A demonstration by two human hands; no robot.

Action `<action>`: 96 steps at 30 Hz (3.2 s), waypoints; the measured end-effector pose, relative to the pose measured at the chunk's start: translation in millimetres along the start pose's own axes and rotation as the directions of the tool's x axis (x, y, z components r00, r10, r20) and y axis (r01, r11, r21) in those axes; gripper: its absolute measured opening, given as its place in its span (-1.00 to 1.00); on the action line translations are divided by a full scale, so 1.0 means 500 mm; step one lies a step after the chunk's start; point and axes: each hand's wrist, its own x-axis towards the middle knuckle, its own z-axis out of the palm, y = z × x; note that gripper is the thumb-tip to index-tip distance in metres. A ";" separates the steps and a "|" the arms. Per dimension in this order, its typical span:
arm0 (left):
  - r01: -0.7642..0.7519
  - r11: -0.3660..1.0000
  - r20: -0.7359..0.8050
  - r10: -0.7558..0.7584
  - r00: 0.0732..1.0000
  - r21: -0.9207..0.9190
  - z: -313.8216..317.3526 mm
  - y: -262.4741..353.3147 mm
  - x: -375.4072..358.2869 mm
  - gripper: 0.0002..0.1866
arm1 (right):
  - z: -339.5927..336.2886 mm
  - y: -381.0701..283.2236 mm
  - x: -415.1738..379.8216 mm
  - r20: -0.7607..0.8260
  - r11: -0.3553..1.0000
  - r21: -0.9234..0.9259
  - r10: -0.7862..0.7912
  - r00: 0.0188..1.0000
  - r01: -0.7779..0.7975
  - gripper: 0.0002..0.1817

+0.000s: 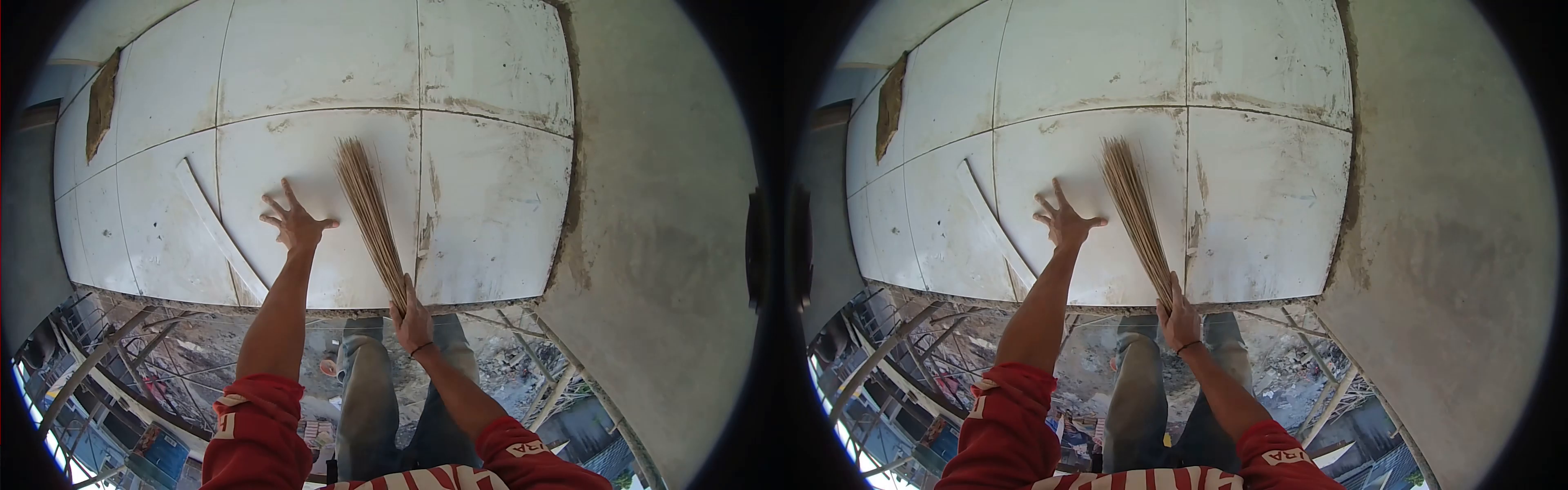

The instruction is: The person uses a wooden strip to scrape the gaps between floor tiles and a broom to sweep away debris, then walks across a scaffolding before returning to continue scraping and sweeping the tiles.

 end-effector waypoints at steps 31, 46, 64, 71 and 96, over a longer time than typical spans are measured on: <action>0.134 0.989 0.032 -0.133 0.991 -0.056 -0.004 -0.029 -0.014 0.90 | -0.072 -0.146 0.528 -0.342 0.997 -0.005 0.065 0.938 -0.071 -0.17; 0.107 0.994 0.131 -0.107 0.986 0.008 -0.048 0.316 0.041 0.88 | -0.196 -0.245 0.789 -0.173 0.984 -0.175 -0.014 0.985 -0.016 -0.13; 0.102 0.991 0.115 -0.112 0.987 0.091 -0.023 0.325 0.068 0.97 | -0.381 -0.176 0.964 -0.354 0.953 0.299 0.067 0.933 0.045 -0.18; 0.081 0.994 0.120 -0.088 0.989 0.067 -0.019 0.327 0.066 0.96 | -0.426 -0.080 1.043 -0.496 0.994 0.089 -0.011 0.868 0.063 -0.19; 0.018 0.991 0.044 -0.024 0.999 0.134 0.010 0.314 0.072 0.98 | -0.513 -0.024 1.064 -0.492 0.541 0.828 0.576 0.653 0.146 -0.29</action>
